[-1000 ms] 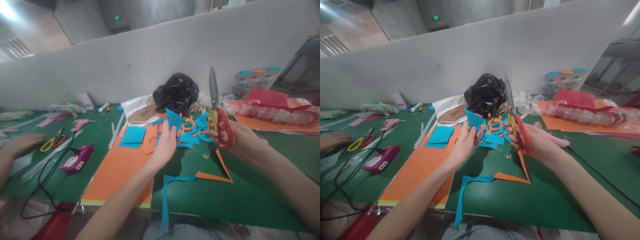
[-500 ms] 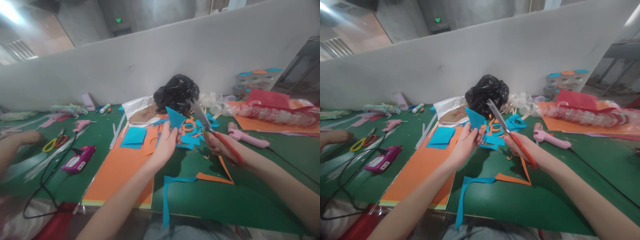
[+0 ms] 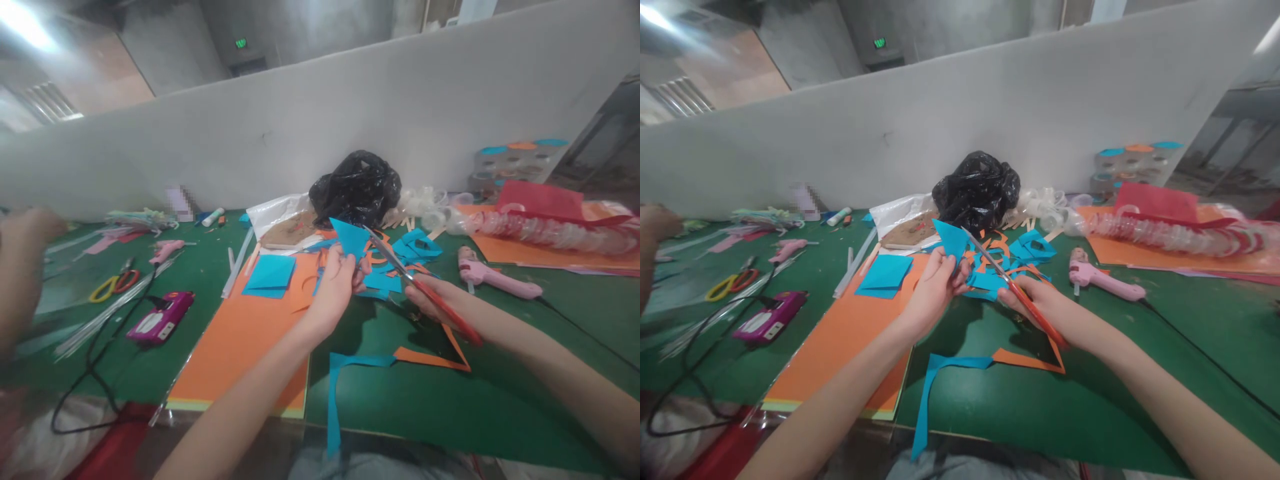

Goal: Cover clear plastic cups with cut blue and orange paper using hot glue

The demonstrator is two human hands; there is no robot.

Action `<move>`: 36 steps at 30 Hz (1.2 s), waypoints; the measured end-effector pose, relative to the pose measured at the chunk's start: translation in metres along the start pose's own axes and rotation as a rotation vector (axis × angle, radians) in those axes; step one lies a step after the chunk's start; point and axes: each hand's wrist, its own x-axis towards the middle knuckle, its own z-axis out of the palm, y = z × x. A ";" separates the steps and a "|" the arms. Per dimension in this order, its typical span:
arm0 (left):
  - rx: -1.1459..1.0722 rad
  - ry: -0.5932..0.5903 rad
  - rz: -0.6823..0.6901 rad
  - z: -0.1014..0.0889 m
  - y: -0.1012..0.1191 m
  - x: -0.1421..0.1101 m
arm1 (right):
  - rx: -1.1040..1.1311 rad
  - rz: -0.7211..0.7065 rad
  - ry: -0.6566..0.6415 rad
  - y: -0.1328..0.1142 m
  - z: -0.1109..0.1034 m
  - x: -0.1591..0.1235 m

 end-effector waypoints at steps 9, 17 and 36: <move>0.102 -0.036 0.054 -0.002 -0.002 0.000 | 0.055 0.100 -0.053 0.001 0.003 0.000; 0.184 -0.064 0.099 -0.004 -0.007 0.002 | 0.018 0.219 -0.069 -0.025 0.000 0.000; 0.234 0.060 0.041 -0.011 -0.005 0.009 | 0.049 0.159 -0.044 -0.016 -0.002 -0.002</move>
